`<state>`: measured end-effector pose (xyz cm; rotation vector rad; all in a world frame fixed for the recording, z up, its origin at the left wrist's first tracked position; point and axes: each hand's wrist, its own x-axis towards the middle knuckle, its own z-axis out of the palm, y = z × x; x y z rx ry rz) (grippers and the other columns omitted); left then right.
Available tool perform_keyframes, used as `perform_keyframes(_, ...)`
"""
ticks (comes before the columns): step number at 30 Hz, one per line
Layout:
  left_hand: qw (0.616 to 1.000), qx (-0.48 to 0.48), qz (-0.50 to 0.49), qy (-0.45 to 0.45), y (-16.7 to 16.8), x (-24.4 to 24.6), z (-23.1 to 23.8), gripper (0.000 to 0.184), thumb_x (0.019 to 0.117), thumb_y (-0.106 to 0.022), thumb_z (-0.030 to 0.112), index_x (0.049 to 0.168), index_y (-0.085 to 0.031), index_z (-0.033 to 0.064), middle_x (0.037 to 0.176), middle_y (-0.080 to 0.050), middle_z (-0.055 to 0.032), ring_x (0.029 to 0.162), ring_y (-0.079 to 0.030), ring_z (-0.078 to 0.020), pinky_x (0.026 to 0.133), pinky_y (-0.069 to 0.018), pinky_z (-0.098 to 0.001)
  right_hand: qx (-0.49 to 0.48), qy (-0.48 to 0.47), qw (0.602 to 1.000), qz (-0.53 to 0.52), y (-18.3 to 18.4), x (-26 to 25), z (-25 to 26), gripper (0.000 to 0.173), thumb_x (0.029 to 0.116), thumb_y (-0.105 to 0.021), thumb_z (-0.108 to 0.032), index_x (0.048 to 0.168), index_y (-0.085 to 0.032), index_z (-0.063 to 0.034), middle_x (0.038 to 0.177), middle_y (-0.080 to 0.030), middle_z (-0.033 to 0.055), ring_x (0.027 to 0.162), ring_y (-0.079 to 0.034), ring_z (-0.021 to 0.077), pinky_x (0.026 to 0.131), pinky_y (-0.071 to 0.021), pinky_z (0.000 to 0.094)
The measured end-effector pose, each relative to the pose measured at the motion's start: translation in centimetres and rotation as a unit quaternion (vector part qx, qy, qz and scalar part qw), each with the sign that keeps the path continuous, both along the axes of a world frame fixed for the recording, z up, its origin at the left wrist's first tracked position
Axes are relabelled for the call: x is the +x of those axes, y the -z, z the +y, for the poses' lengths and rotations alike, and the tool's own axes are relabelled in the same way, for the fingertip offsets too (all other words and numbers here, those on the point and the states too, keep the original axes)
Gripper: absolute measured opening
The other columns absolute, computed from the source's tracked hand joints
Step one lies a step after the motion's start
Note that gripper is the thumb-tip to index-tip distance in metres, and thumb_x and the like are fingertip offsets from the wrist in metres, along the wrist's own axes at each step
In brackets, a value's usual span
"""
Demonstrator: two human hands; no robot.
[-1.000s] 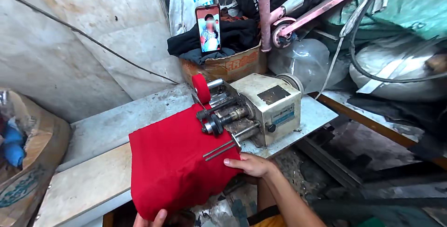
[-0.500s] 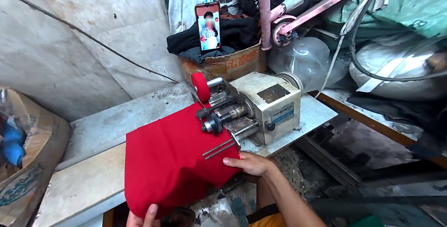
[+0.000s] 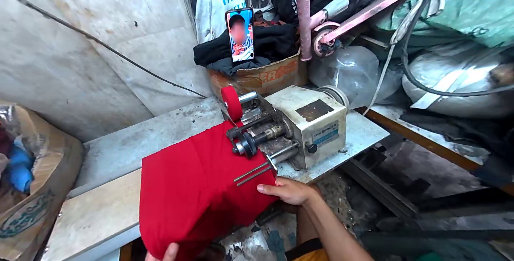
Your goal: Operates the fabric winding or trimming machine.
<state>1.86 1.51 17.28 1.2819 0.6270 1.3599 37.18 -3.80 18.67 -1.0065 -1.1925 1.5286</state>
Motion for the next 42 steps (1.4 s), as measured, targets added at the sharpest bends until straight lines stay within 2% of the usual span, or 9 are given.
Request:
perform_keyframes(9,0.999,-0.014,-0.030,0.011,0.9,-1.5,0.4,0.035,0.0941,-0.073,0.025,0.128,-0.064,0.0264,0.118,-0.074,0.0072,0.111,-0.068,-0.0058,0.099,-0.0566,-0.0313,0.003,-0.002,1.000,0.003,0.0,-0.1,0.0,0.026,0.1066,-0.054,-0.029,0.122,-0.065,-0.0112,0.109,-0.075,-0.0057,0.105,-0.069,0.0032,0.098,-0.0561,0.0280)
perform_keyframes(13,0.997,-0.020,0.068,-0.009,0.4,-0.3,-0.4,0.033,0.0882,-0.080,0.021,0.119,-0.067,0.0272,0.109,-0.076,0.0105,0.102,-0.071,-0.0043,0.094,-0.0595,-0.0284,0.007,0.000,1.000,-0.005,-0.1,0.0,0.1,0.026,0.1062,-0.054,-0.029,0.122,-0.065,-0.0111,0.110,-0.074,-0.0062,0.106,-0.069,0.0022,0.099,-0.0556,0.0275)
perform_keyframes(17,1.000,-0.002,-0.028,0.004,0.5,-1.2,0.0,0.034,0.0924,-0.074,0.028,0.125,-0.066,0.0274,0.116,-0.074,0.0080,0.109,-0.069,-0.0041,0.097,-0.0572,-0.0287,0.004,0.003,1.000,-0.006,-0.1,-0.1,0.0,0.026,0.1064,-0.054,-0.028,0.121,-0.066,-0.0106,0.107,-0.075,-0.0061,0.103,-0.069,0.0023,0.097,-0.0565,0.0272)
perform_keyframes(21,0.996,-0.015,0.085,-0.022,0.1,0.0,-0.6,0.037,0.0870,-0.081,0.019,0.119,-0.065,0.0254,0.108,-0.076,0.0125,0.102,-0.071,-0.0033,0.093,-0.0596,-0.0281,0.007,0.006,1.000,-0.005,-0.2,-0.1,-0.1,0.024,0.1065,-0.053,-0.027,0.119,-0.066,-0.0115,0.107,-0.075,-0.0074,0.103,-0.069,0.0012,0.097,-0.0564,0.0263)
perform_keyframes(26,0.999,-0.008,-0.044,-0.002,0.6,-0.9,0.2,0.030,0.0928,-0.074,0.025,0.122,-0.068,0.0271,0.115,-0.075,0.0073,0.109,-0.069,-0.0051,0.098,-0.0571,-0.0306,0.006,-0.001,1.000,0.020,0.0,-0.1,0.0,0.023,0.1071,-0.052,-0.026,0.120,-0.066,-0.0121,0.109,-0.075,-0.0071,0.105,-0.069,0.0022,0.099,-0.0558,0.0271)
perform_keyframes(30,0.995,-0.020,0.101,-0.002,0.3,0.9,-0.9,0.038,0.0853,-0.082,0.019,0.118,-0.065,0.0250,0.106,-0.076,0.0132,0.100,-0.071,-0.0019,0.092,-0.0599,-0.0261,0.007,0.000,1.000,0.022,0.1,0.0,0.0,0.022,0.1072,-0.052,-0.026,0.118,-0.066,-0.0129,0.107,-0.075,-0.0076,0.103,-0.069,0.0016,0.097,-0.0562,0.0264)
perform_keyframes(34,0.999,-0.002,-0.035,0.040,0.7,-0.7,0.2,0.030,0.0924,-0.074,0.031,0.122,-0.071,0.0301,0.115,-0.075,0.0084,0.107,-0.070,-0.0031,0.095,-0.0586,-0.0280,0.005,-0.001,1.000,0.026,0.2,0.0,-0.1,0.024,0.1071,-0.052,-0.027,0.120,-0.066,-0.0119,0.108,-0.075,-0.0061,0.104,-0.070,0.0033,0.098,-0.0565,0.0276)
perform_keyframes(38,0.996,-0.024,0.085,-0.005,0.2,0.8,-0.5,0.046,0.0824,-0.085,0.016,0.123,-0.062,0.0200,0.108,-0.076,0.0089,0.102,-0.072,-0.0059,0.093,-0.0603,-0.0300,0.007,0.001,1.000,0.022,0.2,0.0,0.1,0.024,0.1069,-0.053,-0.028,0.120,-0.066,-0.0125,0.109,-0.075,-0.0070,0.105,-0.069,0.0020,0.098,-0.0556,0.0270)
perform_keyframes(42,0.998,-0.023,-0.047,0.020,0.2,-0.1,-0.3,0.034,0.0875,-0.080,0.027,0.120,-0.071,0.0299,0.110,-0.077,0.0061,0.102,-0.072,-0.0059,0.091,-0.0608,-0.0308,0.003,0.000,1.000,0.025,0.2,-0.1,0.0,0.025,0.1070,-0.052,-0.028,0.120,-0.066,-0.0122,0.108,-0.075,-0.0061,0.103,-0.070,0.0035,0.097,-0.0567,0.0281)
